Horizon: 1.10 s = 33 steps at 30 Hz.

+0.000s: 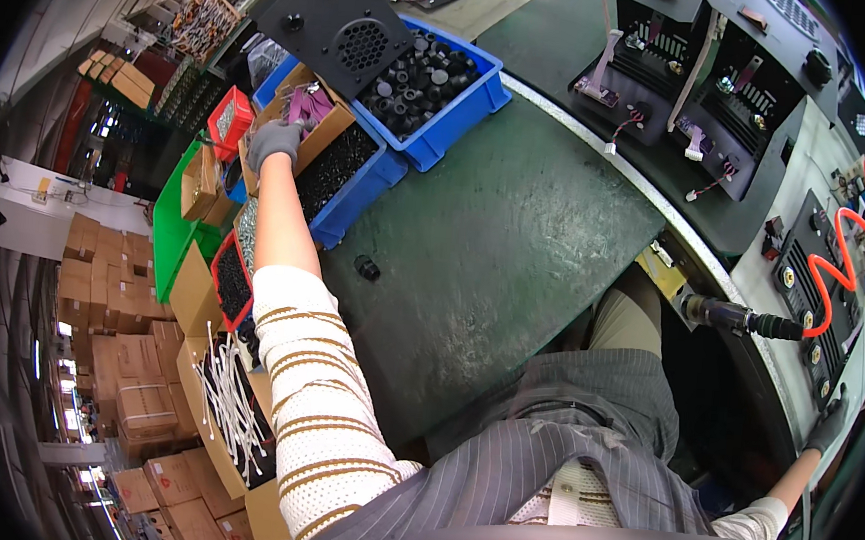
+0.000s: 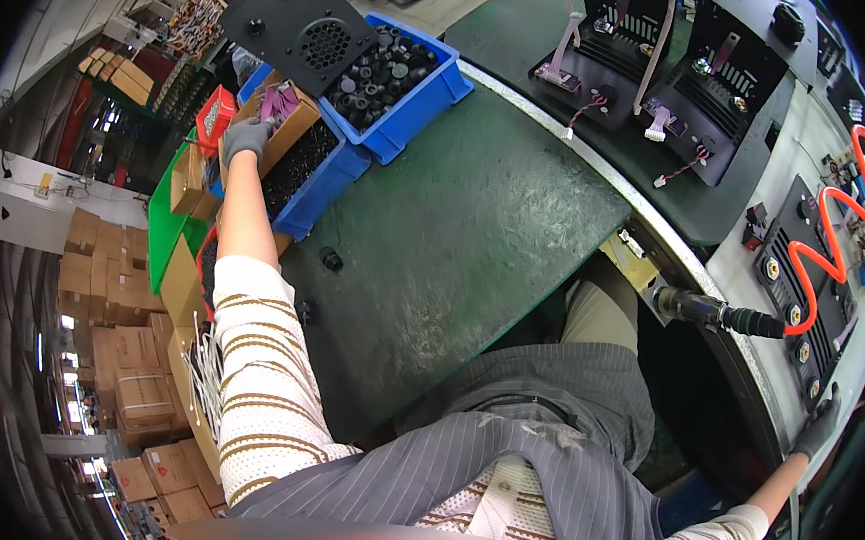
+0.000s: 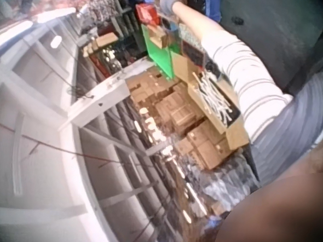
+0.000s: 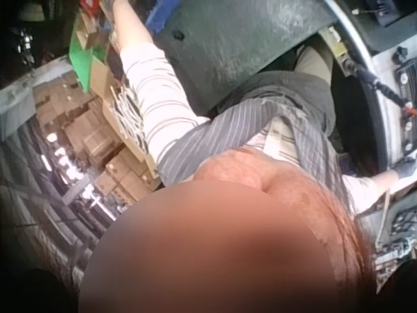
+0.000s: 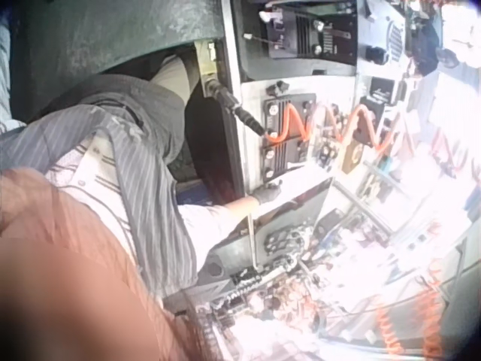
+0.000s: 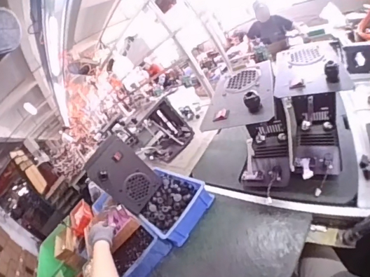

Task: Assembling a metal housing for electronic components by attaching panels and securing components using a pneumatic screwdriver.

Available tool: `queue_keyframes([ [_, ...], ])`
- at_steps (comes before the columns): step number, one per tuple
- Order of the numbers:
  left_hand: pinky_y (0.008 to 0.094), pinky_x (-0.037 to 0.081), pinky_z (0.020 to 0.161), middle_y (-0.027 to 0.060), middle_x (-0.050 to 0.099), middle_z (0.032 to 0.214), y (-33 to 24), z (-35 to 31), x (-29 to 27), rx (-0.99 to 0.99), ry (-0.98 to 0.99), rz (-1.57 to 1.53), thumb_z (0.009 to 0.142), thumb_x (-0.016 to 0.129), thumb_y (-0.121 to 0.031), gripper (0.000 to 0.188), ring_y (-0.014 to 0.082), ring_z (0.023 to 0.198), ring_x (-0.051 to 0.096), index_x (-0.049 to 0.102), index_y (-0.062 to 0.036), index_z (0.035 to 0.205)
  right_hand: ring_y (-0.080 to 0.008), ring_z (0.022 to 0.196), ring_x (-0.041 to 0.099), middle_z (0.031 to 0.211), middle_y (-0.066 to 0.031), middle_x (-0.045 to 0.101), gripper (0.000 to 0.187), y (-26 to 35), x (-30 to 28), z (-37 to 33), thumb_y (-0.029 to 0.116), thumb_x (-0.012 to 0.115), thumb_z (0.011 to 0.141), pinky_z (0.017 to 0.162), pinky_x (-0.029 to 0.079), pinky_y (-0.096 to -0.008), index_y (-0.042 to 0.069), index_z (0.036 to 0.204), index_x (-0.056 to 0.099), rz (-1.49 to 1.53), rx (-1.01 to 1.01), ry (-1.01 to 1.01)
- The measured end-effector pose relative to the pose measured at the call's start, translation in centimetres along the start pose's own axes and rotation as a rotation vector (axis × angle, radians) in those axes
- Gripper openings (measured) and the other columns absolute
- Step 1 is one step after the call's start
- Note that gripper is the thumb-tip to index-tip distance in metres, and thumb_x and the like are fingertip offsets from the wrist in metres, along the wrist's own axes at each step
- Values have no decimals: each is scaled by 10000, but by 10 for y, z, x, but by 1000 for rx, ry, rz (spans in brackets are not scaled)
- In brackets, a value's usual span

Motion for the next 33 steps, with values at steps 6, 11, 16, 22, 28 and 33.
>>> queue_keyframes([
  [6, 404, 457, 914, 147, 629, 1173, -5, -24, -8, 25, -167, -155, 807, 636, -442, 473, 312, 1103, 588, 642, -113, 1148, 1, 601, 307, 696, 109, 322, 332, -1, -1, -1, 302, 486, 944, 552, 230, -172, 171, 1208, 640, -10, -61, -6],
  [11, 408, 478, 826, 159, 664, 1060, 7, -30, -22, 68, -475, -452, 856, 619, -351, 373, 320, 956, 633, 643, -82, 1113, 1, 574, 274, 684, 112, 311, 325, 8, 10, -11, 300, 498, 941, 531, 211, -174, 171, 1201, 644, 10, -18, 9],
  [16, 347, 483, 800, 155, 694, 968, 26, -20, -18, 117, -357, -605, 863, 623, -328, 360, 273, 895, 665, 659, -65, 1106, 0, 569, 267, 676, 111, 307, 323, 8, 12, -16, 301, 500, 941, 524, 195, -178, 169, 1196, 648, 47, 35, -1],
  [22, 330, 488, 802, 150, 685, 1024, 40, -7, -17, 74, -320, -682, 875, 614, -297, 380, 252, 919, 665, 632, -24, 1138, 0, 560, 255, 666, 113, 297, 330, 5, 12, -13, 305, 510, 934, 523, 183, -179, 163, 1200, 645, 61, -10, -26],
  [28, 255, 533, 644, 95, 647, 1016, 6, -60, -40, 189, 158, -1586, 966, 478, -259, 303, 197, 842, 655, 558, -28, 1145, -41, 779, 421, 902, 50, 506, 356, -13, -12, 16, 331, 533, 907, 684, 297, -191, 197, 1220, 633, 50, 37, -44],
  [33, 211, 412, 487, 60, 634, 911, -57, -192, -41, 383, 627, -1589, 968, 482, -290, 253, 125, 685, 594, 533, -68, 1078, -17, 787, 430, 1058, 52, 536, 404, -26, -31, 40, 175, 429, 950, 591, 309, -131, 186, 1350, 485, 227, 72, 225],
])
Point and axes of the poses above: each hand's wrist, its own z-axis towards the middle knuckle, its own x-axis out of the palm, y = z × x, the point moved 4 cm from there along z, towards the middle knuckle
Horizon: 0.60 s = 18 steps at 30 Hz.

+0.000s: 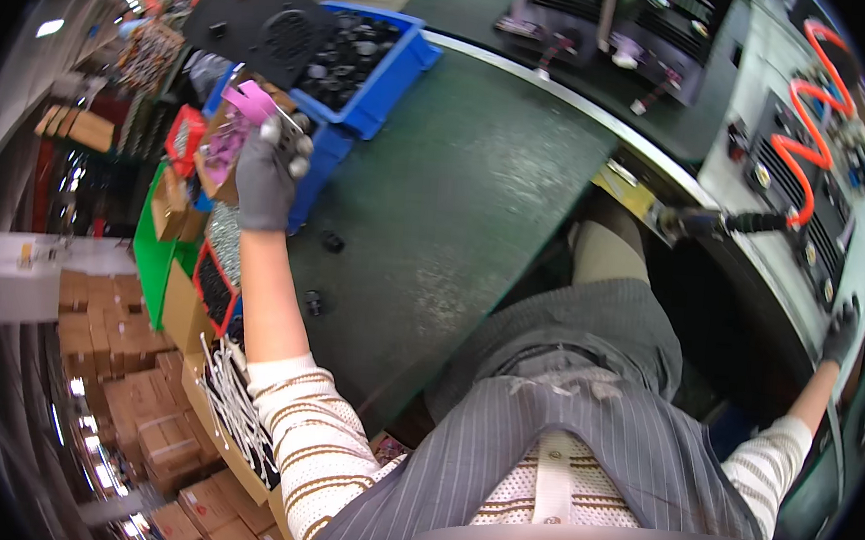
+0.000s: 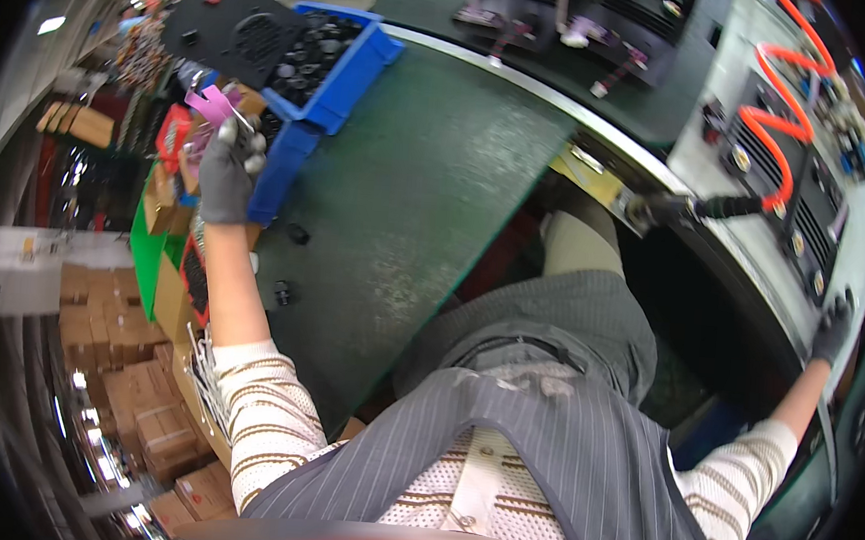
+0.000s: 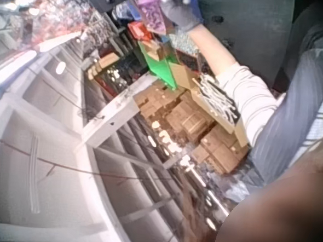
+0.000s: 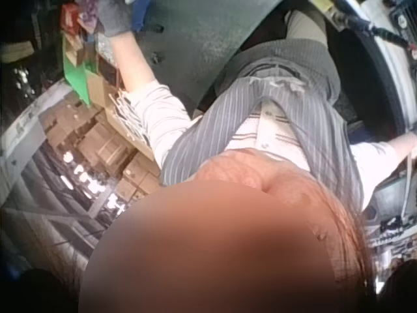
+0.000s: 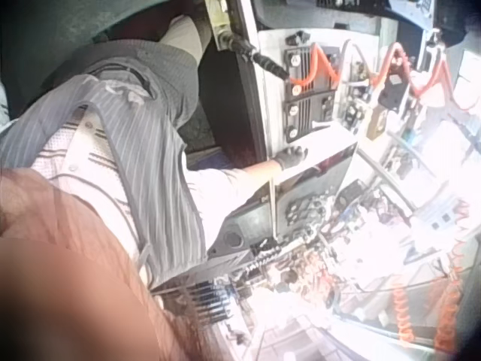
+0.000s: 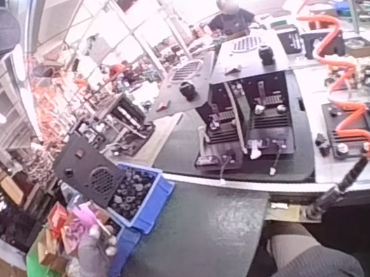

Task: Assembling a metal housing for electronic components by attaching panels and securing components using a pneumatic screwdriver.

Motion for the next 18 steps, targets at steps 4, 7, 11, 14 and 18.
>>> queue_keyframes([
  [4, 165, 333, 441, 37, 608, 804, 38, -60, 96, -157, 325, 105, 953, 521, -271, 231, 44, 563, 507, 550, -62, 1047, -17, 604, 408, 944, 7, 566, 388, 8, 14, -15, 109, 420, 952, 448, 302, -134, 50, 1332, 470, -53, -80, 1],
  [7, 153, 323, 445, 17, 618, 773, 62, -90, 141, -282, 396, 157, 939, 549, -243, 230, 16, 551, 480, 588, -48, 1054, -33, 570, 407, 1018, -70, 603, 394, 17, 46, -39, 115, 486, 940, 435, 314, -147, 31, 1325, 472, 37, -21, 32],
  [11, 161, 332, 490, 8, 602, 822, 79, -102, 149, -289, 366, 293, 923, 552, -233, 296, 20, 584, 460, 576, -32, 1139, -37, 589, 423, 1056, -97, 603, 385, 33, 75, -67, 172, 487, 959, 430, 307, -140, 41, 1320, 487, 26, -75, -41],
  [14, 173, 365, 517, 3, 611, 857, 93, -87, 125, -249, 247, 470, 930, 530, -225, 323, 22, 617, 486, 574, -52, 1199, -25, 597, 422, 1003, -79, 601, 403, 37, 85, -75, 238, 502, 964, 415, 295, -138, 51, 1321, 490, 9, -44, -46],
  [18, 316, 491, 687, 108, 666, 933, 93, -77, 94, 199, 114, 1197, 948, 506, -203, 289, 180, 740, 630, 589, -71, 1191, -14, 537, 384, 793, 11, 566, 399, 38, 88, -78, 307, 521, 964, 397, 235, -160, 69, 1284, 529, 8, -63, -57],
])
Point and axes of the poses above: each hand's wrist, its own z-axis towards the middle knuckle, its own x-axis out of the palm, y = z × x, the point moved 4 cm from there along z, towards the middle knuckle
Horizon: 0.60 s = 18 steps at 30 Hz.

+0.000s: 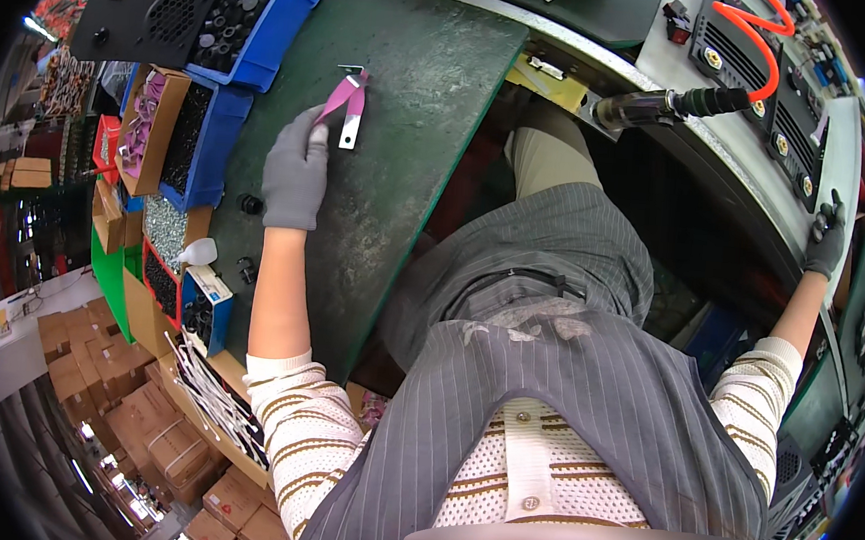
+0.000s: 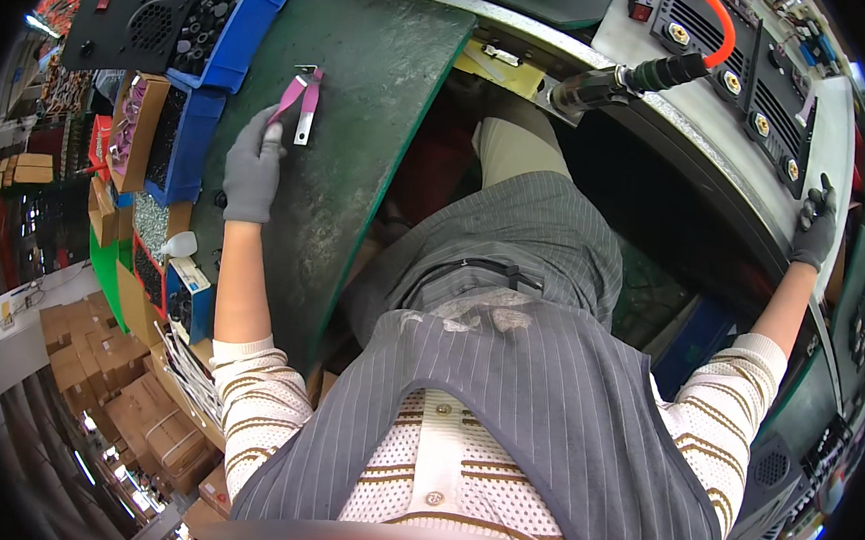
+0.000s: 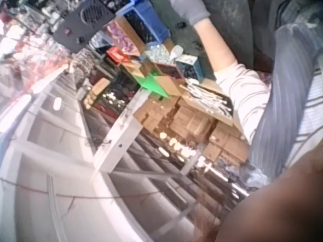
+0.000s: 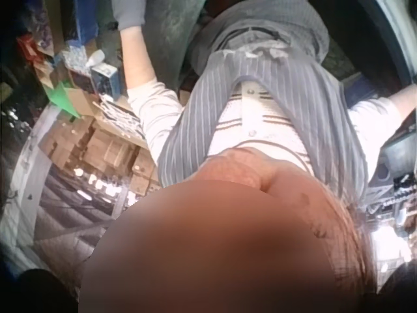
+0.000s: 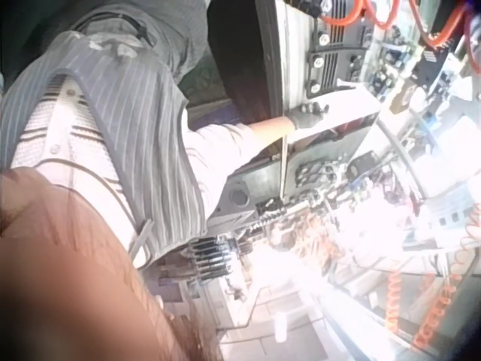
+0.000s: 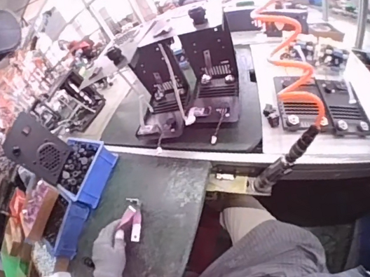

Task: Assembling a metal housing for electronic components by attaching panels and securing components using a pneumatic screwdriver.

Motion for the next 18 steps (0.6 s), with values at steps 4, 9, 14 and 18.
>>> queue_keyframes([
  [4, 292, 471, 637, 79, 645, 926, 6, -6, -27, -17, -147, -171, 962, 481, -271, 339, 160, 727, 603, 574, -77, 1224, -8, 540, 389, 797, 16, 556, 397, 2, -3, 3, 268, 547, 952, 404, 244, -153, 74, 1298, 523, -35, -76, 8],
  [9, 188, 330, 535, -39, 495, 784, -42, -38, -16, -308, 323, -855, 974, 446, -299, 393, 32, 614, 383, 547, -44, 1255, -49, 672, 469, 957, -45, 585, 387, -4, -13, 14, 124, 464, 963, 481, 333, -143, 44, 1341, 470, 85, 12, 70],
  [14, 184, 382, 551, -32, 540, 806, -130, -43, 19, -121, 668, -905, 918, 537, -193, 361, 37, 641, 450, 565, -21, 1235, -50, 750, 489, 1188, -75, 600, 382, -7, -17, 7, 141, 469, 968, 591, 394, -151, 52, 1340, 468, -56, -136, 79],
  [18, 182, 436, 610, 5, 624, 867, -188, -36, 32, -92, 668, -903, 837, 657, -112, 395, 41, 695, 521, 582, -10, 1211, -73, 950, 545, 1213, -70, 609, 336, 6, -3, -19, 57, 518, 936, 743, 456, -175, 54, 1272, 534, -711, -726, 102],
])
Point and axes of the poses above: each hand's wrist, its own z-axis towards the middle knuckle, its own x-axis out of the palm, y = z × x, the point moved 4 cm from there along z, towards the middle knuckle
